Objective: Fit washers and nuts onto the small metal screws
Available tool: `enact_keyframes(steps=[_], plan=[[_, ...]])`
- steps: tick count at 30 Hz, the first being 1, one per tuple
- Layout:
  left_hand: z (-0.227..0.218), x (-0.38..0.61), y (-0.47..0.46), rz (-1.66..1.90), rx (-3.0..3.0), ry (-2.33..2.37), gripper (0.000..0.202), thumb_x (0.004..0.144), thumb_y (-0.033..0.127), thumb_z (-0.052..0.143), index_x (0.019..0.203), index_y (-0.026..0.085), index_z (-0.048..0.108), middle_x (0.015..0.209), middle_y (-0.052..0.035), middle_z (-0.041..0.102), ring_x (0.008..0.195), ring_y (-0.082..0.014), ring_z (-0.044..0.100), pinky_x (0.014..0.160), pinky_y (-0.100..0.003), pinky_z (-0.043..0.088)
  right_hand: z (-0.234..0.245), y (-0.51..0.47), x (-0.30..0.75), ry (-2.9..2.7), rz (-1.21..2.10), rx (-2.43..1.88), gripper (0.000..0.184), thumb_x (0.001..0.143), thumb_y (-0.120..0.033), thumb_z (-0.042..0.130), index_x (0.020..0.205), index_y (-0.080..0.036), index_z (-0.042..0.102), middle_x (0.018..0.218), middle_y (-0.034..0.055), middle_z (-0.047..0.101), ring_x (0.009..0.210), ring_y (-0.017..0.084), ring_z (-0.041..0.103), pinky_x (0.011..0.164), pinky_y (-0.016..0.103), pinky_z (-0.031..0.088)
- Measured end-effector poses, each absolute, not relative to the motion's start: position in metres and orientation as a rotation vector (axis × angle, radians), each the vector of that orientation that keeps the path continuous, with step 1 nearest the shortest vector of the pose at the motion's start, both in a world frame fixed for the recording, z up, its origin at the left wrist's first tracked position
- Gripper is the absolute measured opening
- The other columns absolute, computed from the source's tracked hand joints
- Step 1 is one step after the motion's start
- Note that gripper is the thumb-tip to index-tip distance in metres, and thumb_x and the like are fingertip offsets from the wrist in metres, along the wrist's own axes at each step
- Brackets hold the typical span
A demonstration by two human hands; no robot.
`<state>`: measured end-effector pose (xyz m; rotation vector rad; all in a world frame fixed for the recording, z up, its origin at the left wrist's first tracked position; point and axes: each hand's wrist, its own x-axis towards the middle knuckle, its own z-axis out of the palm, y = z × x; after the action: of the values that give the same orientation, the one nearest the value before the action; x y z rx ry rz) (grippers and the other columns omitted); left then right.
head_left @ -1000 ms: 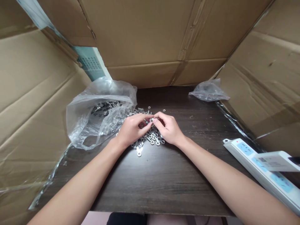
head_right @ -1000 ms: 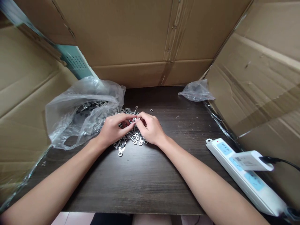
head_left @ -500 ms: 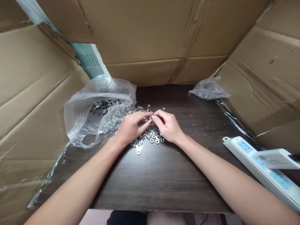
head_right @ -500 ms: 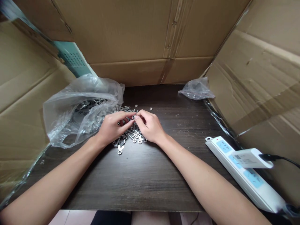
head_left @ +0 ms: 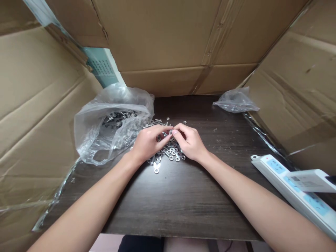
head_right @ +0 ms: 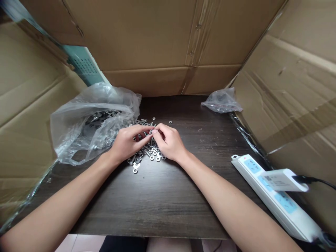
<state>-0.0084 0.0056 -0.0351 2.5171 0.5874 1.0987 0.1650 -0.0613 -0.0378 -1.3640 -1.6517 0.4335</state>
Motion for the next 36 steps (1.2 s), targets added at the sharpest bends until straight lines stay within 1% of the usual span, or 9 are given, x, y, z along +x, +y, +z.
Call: enact_keyframes(steps=[6,13,17,20,23,29,31,36], plan=[[-0.0333,-0.0082,0.0046,1.081,2.512,0.580,0.019,0.093,0.022,0.064,0.110,0.017,0.071,0.093,-0.0034,0.075,0.068,-0.0118,0.066,0.066,-0.024,0.054,-0.0400,-0.0614,0.1659,-1.618,0.458,-1.371,0.012,0.092,-0.026,0.054,0.089,-0.018,0.061,0.074,0.0013,0.062,0.064,0.014,0.053,0.062,0.028,0.040],[-0.0331,-0.0077,0.0047,1.089,2.528,0.570,0.019,0.094,0.023,0.062,0.110,0.018,0.071,0.095,-0.0031,0.075,0.067,-0.0110,0.065,0.066,-0.023,0.054,-0.0385,-0.0616,0.1656,-1.647,0.417,-1.370,0.022,0.096,-0.031,0.050,0.081,-0.019,0.059,0.070,0.0004,0.059,0.064,0.014,0.052,0.062,0.028,0.039],[-0.0335,-0.0080,0.0050,1.097,2.517,0.574,0.020,0.093,0.022,0.063,0.111,0.018,0.071,0.094,-0.0029,0.075,0.067,-0.0113,0.065,0.065,-0.024,0.054,-0.0387,-0.0624,0.1662,-1.637,0.446,-1.366,0.016,0.095,-0.029,0.052,0.089,-0.018,0.062,0.075,0.0017,0.062,0.067,0.015,0.055,0.064,0.028,0.041],[-0.0341,-0.0081,0.0050,1.092,2.511,0.570,0.022,0.093,0.023,0.063,0.113,0.019,0.071,0.095,-0.0031,0.075,0.069,-0.0117,0.066,0.065,-0.024,0.054,-0.0397,-0.0627,0.1661,-1.629,0.455,-1.380,0.013,0.093,-0.028,0.054,0.089,-0.018,0.062,0.072,0.0008,0.060,0.063,0.014,0.053,0.062,0.028,0.040],[-0.0344,-0.0081,0.0048,1.076,2.516,0.570,0.022,0.094,0.023,0.062,0.113,0.019,0.071,0.099,-0.0035,0.076,0.070,-0.0117,0.067,0.065,-0.024,0.055,-0.0398,-0.0622,0.1654,-1.630,0.446,-1.390,0.016,0.094,-0.029,0.052,0.085,-0.019,0.060,0.068,-0.0003,0.057,0.061,0.014,0.050,0.060,0.027,0.038],[-0.0339,-0.0084,0.0050,1.095,2.520,0.584,0.019,0.094,0.023,0.062,0.109,0.017,0.071,0.096,-0.0036,0.075,0.068,-0.0113,0.066,0.066,-0.024,0.055,-0.0368,-0.0617,0.1647,-1.652,0.415,-1.365,0.027,0.098,-0.033,0.047,0.076,-0.019,0.056,0.067,0.0001,0.056,0.063,0.014,0.051,0.062,0.027,0.038],[-0.0338,-0.0085,0.0051,1.092,2.517,0.582,0.018,0.094,0.022,0.063,0.109,0.017,0.071,0.096,-0.0034,0.075,0.068,-0.0112,0.066,0.066,-0.024,0.055,-0.0366,-0.0620,0.1650,-1.633,0.420,-1.369,0.025,0.097,-0.032,0.048,0.078,-0.019,0.057,0.068,0.0002,0.056,0.063,0.014,0.051,0.062,0.027,0.038],[-0.0341,-0.0082,0.0053,1.085,2.509,0.573,0.021,0.092,0.020,0.065,0.112,0.019,0.071,0.096,-0.0016,0.075,0.068,-0.0104,0.065,0.064,-0.023,0.053,-0.0386,-0.0623,0.1654,-1.598,0.452,-1.367,0.013,0.092,-0.028,0.054,0.087,-0.019,0.061,0.071,0.0007,0.060,0.063,0.014,0.052,0.062,0.028,0.040]])
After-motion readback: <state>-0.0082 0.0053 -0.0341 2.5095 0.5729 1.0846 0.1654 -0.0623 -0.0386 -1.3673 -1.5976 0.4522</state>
